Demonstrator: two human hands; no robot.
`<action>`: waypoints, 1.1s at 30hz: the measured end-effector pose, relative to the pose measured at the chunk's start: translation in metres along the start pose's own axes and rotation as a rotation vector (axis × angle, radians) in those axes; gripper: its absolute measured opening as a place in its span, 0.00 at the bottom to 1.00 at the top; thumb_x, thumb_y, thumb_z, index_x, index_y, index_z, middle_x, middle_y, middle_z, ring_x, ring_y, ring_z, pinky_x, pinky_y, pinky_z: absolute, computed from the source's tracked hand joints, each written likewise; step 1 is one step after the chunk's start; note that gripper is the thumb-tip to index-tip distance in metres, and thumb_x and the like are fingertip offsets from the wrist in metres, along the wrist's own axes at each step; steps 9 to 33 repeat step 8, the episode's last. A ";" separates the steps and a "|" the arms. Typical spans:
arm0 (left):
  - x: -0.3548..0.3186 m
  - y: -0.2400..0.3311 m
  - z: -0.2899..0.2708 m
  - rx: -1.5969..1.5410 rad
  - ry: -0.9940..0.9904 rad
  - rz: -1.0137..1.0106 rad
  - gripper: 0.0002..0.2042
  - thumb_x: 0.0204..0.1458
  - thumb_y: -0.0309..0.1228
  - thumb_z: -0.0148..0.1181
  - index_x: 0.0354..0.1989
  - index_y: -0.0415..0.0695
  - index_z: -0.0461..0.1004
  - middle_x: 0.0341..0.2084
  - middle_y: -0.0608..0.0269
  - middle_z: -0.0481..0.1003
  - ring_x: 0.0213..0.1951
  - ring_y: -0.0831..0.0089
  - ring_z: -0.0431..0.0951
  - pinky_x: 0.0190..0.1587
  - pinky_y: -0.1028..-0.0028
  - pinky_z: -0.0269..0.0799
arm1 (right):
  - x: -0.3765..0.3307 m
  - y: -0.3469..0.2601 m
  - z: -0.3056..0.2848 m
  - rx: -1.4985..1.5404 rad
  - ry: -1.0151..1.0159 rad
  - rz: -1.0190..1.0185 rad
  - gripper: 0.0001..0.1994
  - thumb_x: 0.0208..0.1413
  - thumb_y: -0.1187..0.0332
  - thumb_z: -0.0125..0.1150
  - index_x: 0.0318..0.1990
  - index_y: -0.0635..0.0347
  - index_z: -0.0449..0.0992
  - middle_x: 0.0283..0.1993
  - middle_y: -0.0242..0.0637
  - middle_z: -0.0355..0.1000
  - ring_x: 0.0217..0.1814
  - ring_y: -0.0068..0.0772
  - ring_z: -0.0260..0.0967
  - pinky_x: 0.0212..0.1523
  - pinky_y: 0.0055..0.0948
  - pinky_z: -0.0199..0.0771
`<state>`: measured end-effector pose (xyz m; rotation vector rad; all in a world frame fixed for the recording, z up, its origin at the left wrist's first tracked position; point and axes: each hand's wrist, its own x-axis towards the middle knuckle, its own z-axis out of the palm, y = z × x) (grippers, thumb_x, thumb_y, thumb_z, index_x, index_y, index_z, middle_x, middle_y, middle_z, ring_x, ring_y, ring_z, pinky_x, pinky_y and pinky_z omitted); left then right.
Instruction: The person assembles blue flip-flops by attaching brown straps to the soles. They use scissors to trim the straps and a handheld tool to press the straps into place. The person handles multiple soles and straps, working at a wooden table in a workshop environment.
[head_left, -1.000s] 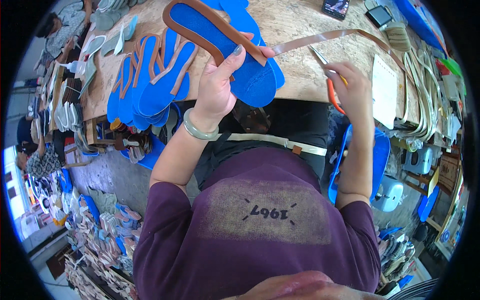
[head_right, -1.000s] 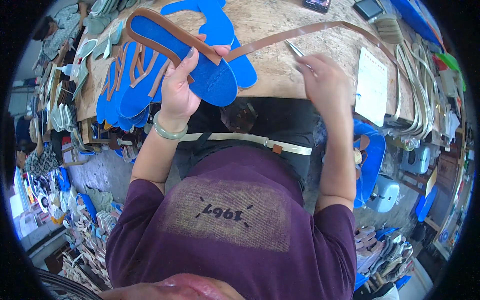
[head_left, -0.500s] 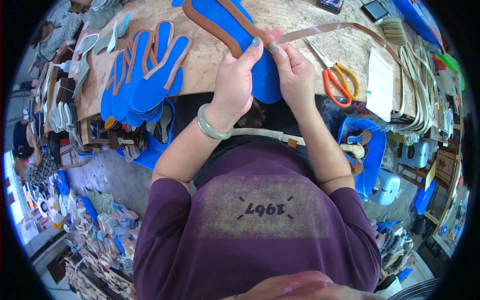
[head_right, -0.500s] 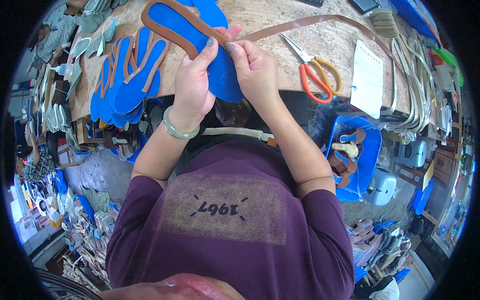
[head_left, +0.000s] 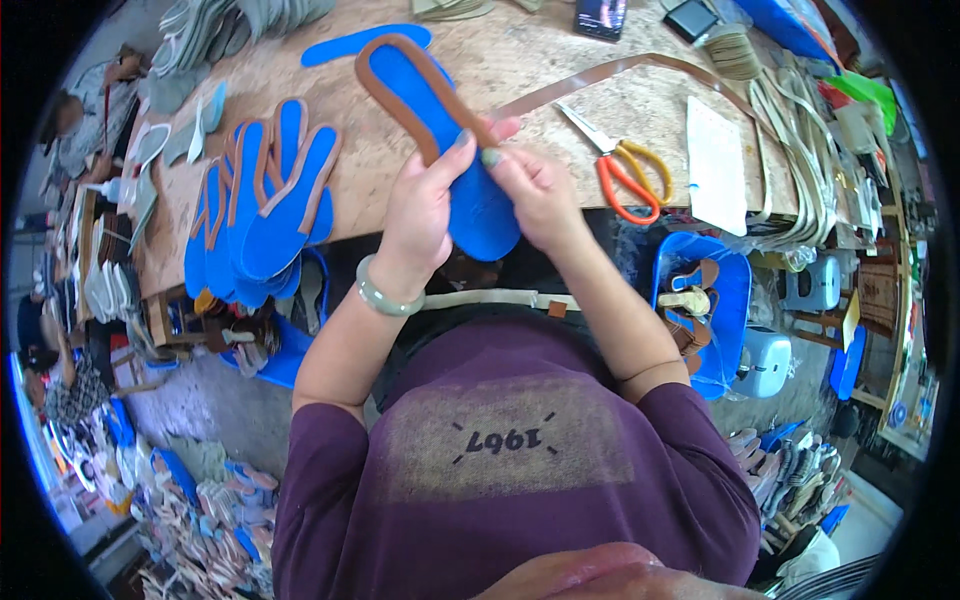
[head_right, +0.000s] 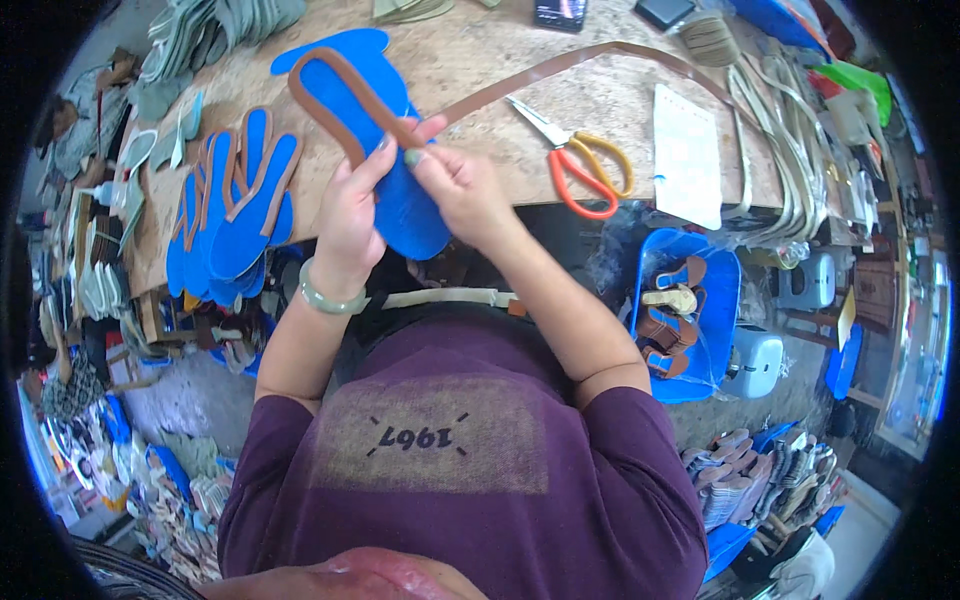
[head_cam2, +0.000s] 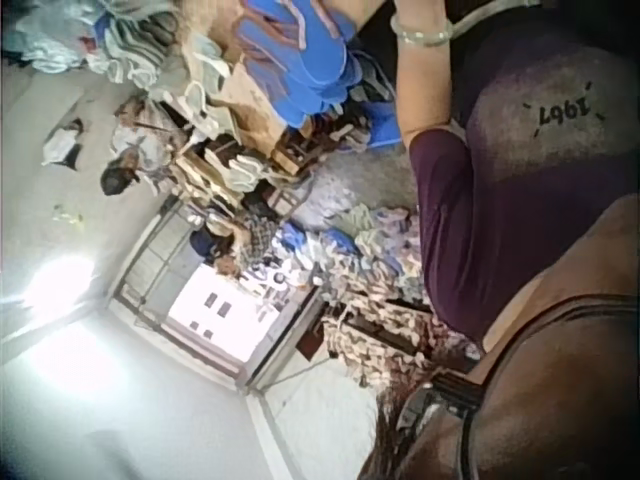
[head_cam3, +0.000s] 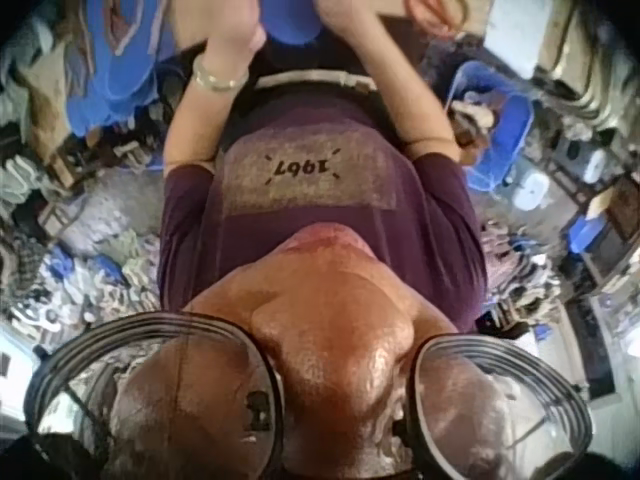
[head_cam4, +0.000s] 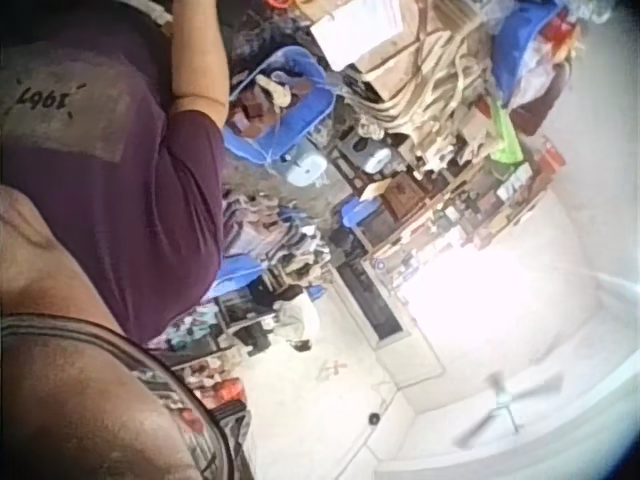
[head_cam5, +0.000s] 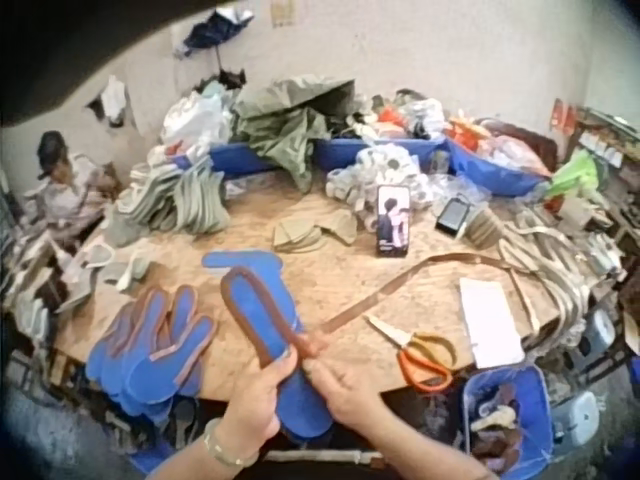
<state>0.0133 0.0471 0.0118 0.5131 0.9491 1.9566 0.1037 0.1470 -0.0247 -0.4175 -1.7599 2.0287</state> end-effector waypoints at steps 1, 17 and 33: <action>-0.003 0.001 0.000 -0.003 0.005 -0.012 0.16 0.63 0.32 0.44 0.54 0.34 0.64 0.51 0.47 0.71 0.54 0.66 0.71 0.57 0.69 0.65 | -0.004 0.002 0.005 0.012 0.010 -0.014 0.15 0.63 0.63 0.49 0.45 0.65 0.76 0.31 0.26 0.72 0.33 0.15 0.66 0.35 0.19 0.68; -0.008 -0.001 -0.004 0.083 -0.060 -0.070 0.18 0.62 0.32 0.44 0.58 0.36 0.61 0.54 0.42 0.67 0.57 0.61 0.69 0.59 0.64 0.64 | -0.014 -0.004 -0.008 -0.077 -0.117 0.016 0.16 0.63 0.66 0.49 0.52 0.64 0.73 0.40 0.29 0.72 0.41 0.14 0.66 0.43 0.18 0.67; -0.008 -0.001 -0.004 0.083 -0.060 -0.070 0.18 0.62 0.32 0.44 0.58 0.36 0.61 0.54 0.42 0.67 0.57 0.61 0.69 0.59 0.64 0.64 | -0.014 -0.004 -0.008 -0.077 -0.117 0.016 0.16 0.63 0.66 0.49 0.52 0.64 0.73 0.40 0.29 0.72 0.41 0.14 0.66 0.43 0.18 0.67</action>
